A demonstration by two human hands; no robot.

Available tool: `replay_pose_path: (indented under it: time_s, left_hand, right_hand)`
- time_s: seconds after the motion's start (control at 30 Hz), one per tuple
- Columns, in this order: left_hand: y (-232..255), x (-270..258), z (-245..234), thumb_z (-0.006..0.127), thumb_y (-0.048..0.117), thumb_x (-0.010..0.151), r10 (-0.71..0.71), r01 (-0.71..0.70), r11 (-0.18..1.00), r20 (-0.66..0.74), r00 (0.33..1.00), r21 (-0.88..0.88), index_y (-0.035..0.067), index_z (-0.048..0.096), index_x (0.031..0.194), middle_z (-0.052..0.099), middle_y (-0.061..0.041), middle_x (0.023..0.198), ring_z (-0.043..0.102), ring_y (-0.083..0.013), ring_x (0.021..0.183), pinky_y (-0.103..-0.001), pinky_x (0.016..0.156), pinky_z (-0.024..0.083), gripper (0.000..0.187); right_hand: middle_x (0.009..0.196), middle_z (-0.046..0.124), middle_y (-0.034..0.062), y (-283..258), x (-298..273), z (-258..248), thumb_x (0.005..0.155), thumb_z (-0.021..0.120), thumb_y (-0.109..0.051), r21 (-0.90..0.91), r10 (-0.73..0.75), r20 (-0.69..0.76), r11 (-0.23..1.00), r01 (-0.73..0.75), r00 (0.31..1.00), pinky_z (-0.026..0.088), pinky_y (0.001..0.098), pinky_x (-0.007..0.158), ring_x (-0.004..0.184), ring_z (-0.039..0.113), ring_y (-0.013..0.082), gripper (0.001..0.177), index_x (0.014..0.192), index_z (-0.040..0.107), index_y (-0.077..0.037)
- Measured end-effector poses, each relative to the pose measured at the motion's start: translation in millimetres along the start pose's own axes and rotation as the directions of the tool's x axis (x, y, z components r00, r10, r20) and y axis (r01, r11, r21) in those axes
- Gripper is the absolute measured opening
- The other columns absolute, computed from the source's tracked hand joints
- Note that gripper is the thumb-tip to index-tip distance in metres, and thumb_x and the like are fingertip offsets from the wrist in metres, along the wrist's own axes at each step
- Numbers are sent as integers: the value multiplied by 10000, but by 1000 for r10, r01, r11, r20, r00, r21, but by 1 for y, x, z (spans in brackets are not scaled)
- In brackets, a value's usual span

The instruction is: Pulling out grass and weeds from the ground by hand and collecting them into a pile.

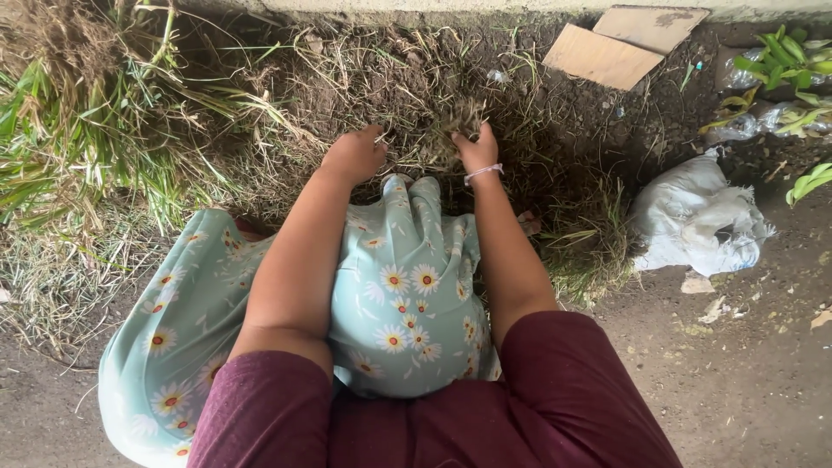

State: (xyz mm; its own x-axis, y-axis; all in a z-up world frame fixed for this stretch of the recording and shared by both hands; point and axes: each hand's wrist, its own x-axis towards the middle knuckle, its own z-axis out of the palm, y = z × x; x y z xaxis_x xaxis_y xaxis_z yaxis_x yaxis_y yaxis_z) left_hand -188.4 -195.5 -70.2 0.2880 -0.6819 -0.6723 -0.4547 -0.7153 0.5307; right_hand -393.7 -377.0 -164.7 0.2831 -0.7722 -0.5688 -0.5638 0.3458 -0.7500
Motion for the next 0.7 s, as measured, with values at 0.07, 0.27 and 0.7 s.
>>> replay_pose_path:
  time_s: [0.07,0.27,0.7]
  left_hand:
    - [12,-11,-9,503,355,1052,1,-2,1000,-14,1000,-14,100,493,1515,671,-245,1250,656,-417,1164,-544,944,569,528]
    - [25,-22,-18,514,407,1066,39,-53,986,-87,995,-159,111,478,1536,642,-222,1327,620,-394,1247,-521,1006,537,556]
    - [42,-36,-41,647,274,1017,273,-360,750,-236,933,-555,83,291,1592,691,-125,1095,691,-186,897,-314,772,628,704]
  right_hand:
    - [1213,687,177,-17,-8,-1,851,824,-181,32,-41,45,999,40,998,678,410,722,1054,717,321,437,1224,623,-76]
    - [1201,676,75,-77,-43,-5,906,779,-60,363,-91,277,932,-17,956,672,396,819,1052,697,215,401,1263,599,-97]
    - [1268,588,124,-162,-85,17,871,565,-2,305,-133,671,946,-109,729,555,329,873,1132,586,229,653,1492,402,-124]
